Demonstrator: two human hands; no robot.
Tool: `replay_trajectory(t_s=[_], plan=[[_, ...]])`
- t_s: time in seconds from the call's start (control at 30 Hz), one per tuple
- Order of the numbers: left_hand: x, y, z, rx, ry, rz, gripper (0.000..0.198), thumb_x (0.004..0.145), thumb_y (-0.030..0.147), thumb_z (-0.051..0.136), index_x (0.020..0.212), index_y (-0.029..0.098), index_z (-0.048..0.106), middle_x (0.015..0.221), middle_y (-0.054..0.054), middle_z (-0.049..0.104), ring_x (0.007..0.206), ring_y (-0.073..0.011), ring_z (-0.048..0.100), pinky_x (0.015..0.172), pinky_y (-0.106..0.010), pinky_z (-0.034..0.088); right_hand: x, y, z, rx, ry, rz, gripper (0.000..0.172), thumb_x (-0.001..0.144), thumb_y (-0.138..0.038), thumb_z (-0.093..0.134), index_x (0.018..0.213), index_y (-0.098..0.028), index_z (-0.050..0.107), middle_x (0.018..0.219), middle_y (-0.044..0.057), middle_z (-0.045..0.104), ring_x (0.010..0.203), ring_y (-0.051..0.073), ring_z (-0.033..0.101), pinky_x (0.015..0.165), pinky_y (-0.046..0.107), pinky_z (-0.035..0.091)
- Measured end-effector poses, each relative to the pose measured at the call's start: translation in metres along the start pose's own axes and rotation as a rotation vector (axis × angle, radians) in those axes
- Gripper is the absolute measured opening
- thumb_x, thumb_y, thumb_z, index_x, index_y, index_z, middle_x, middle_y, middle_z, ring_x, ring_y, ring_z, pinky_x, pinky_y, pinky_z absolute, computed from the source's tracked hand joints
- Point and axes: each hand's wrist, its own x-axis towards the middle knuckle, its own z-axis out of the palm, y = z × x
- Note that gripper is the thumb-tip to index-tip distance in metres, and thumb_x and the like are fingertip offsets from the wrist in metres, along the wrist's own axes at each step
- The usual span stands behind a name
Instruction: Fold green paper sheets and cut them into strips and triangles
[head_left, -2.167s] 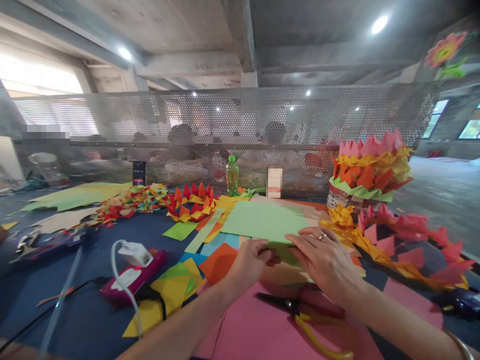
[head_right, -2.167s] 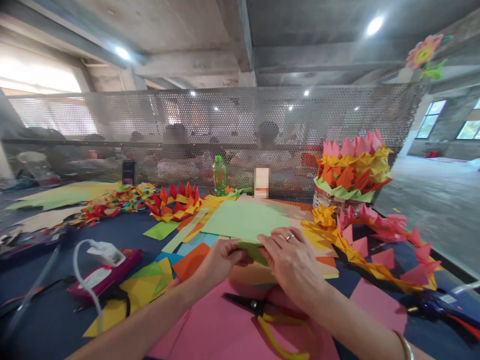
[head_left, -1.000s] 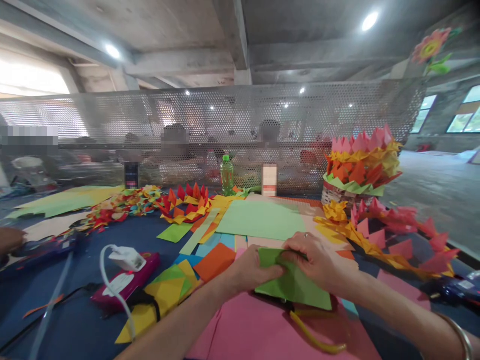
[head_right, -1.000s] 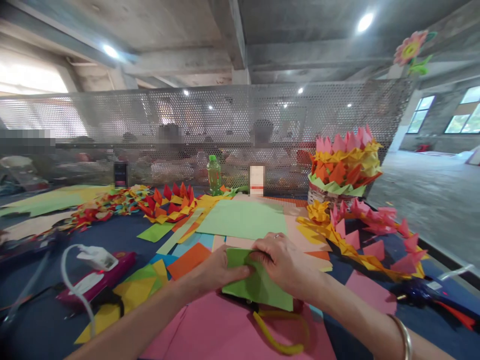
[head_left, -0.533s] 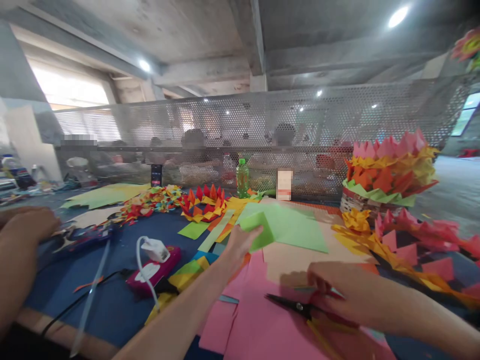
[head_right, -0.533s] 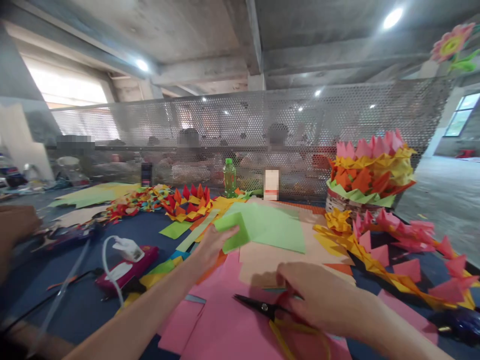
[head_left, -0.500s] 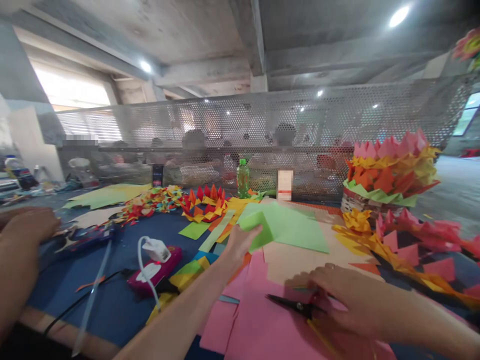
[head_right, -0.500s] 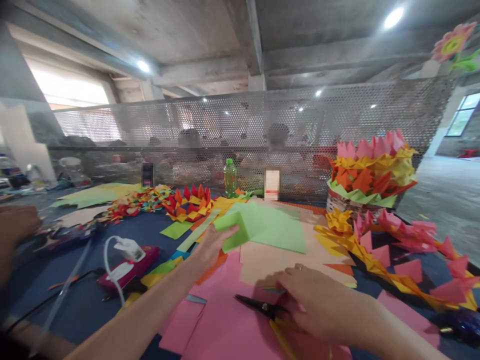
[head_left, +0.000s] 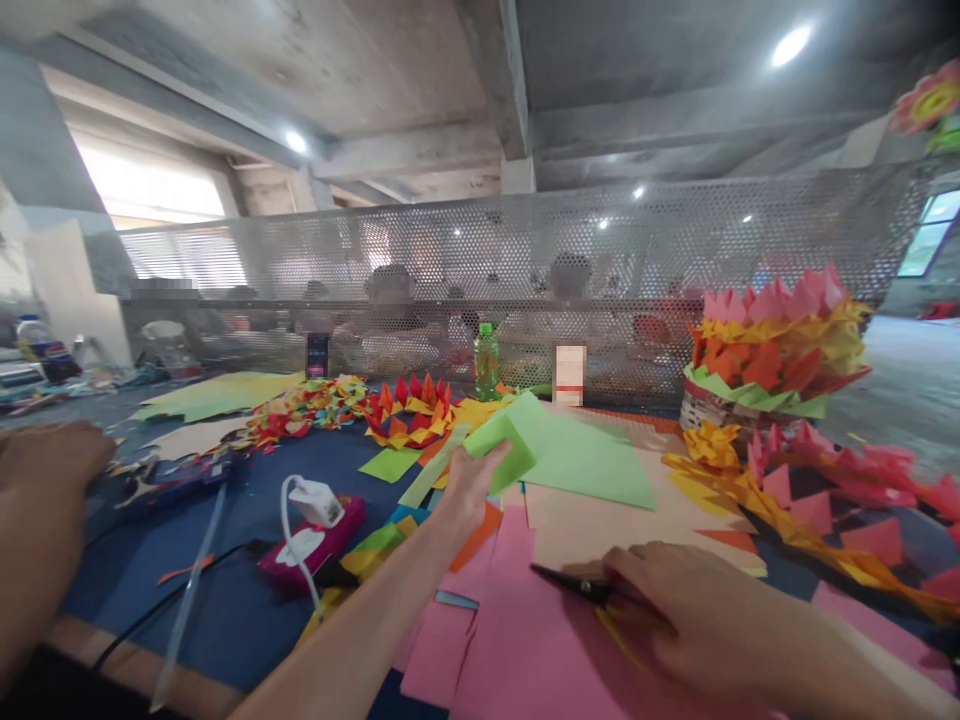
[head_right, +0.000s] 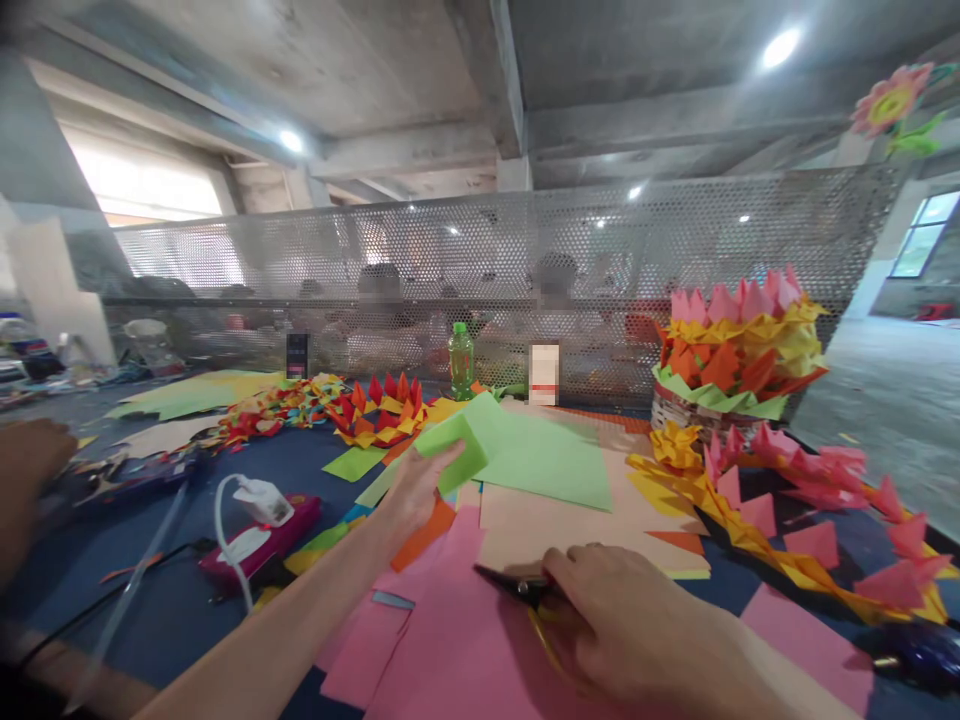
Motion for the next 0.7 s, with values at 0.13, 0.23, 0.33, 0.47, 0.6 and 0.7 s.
replay_trajectory(t_s=[0.13,0.23,0.33,0.47,0.6,0.7], plan=[[0.0,0.008,0.001,-0.065,0.039,0.019,0.035,0.059,0.032,0.083,0.088,0.014,0.073,0.098,-0.012,0.074,0.089,-0.027,0.068,0.08,-0.036,0.052,0.014,0.014,-0.003,0.132,0.118,-0.039,0.018,0.088,-0.028,0.047,0.098,-0.023,0.061,0.088,0.005,0.069,0.075,0.021,0.062,0.063,0.029,0.038],[-0.001,0.013,0.003,-0.122,0.064,0.018,0.037,0.056,0.031,0.085,0.087,0.014,0.072,0.096,-0.011,0.075,0.088,-0.0263,0.069,0.078,-0.035,0.052,0.024,0.025,0.006,0.361,0.177,-0.078,0.028,0.089,-0.032,0.049,0.113,-0.02,0.056,0.084,0.005,0.066,0.073,0.019,0.059,0.064,0.029,0.041],[-0.005,0.017,0.006,-0.168,0.05,-0.029,0.035,0.055,0.03,0.085,0.084,0.014,0.072,0.092,-0.011,0.075,0.083,-0.0261,0.069,0.077,-0.036,0.052,0.035,0.031,0.019,0.84,0.115,-0.002,0.044,0.089,-0.044,0.051,0.124,-0.019,0.044,0.067,-0.003,0.056,0.054,0.014,0.055,0.05,0.025,0.042],[-0.013,0.021,0.013,-0.238,-0.002,-0.093,0.029,0.057,0.026,0.084,0.082,0.015,0.072,0.092,-0.011,0.075,0.084,-0.0256,0.07,0.079,-0.036,0.053,0.045,0.034,0.029,1.167,0.07,0.09,0.048,0.079,-0.049,0.064,0.114,-0.024,0.044,0.063,-0.01,0.047,0.036,0.004,0.041,0.035,0.017,0.034],[-0.017,0.025,0.017,-0.3,-0.026,-0.115,0.031,0.058,0.028,0.083,0.084,0.016,0.072,0.095,-0.011,0.074,0.088,-0.0256,0.069,0.081,-0.035,0.053,0.042,0.032,0.028,1.194,0.081,0.027,0.031,0.086,-0.051,0.056,0.102,-0.026,0.045,0.06,-0.012,0.043,0.029,0.002,0.032,0.029,0.015,0.028],[-0.016,0.026,0.017,-0.311,-0.023,-0.106,0.033,0.056,0.028,0.084,0.083,0.014,0.072,0.091,-0.012,0.075,0.089,-0.0263,0.069,0.082,-0.035,0.052,0.036,0.029,0.03,1.04,0.111,0.03,0.031,0.089,-0.053,0.049,0.103,-0.026,0.046,0.059,-0.011,0.041,0.034,0.003,0.034,0.033,0.016,0.031]])
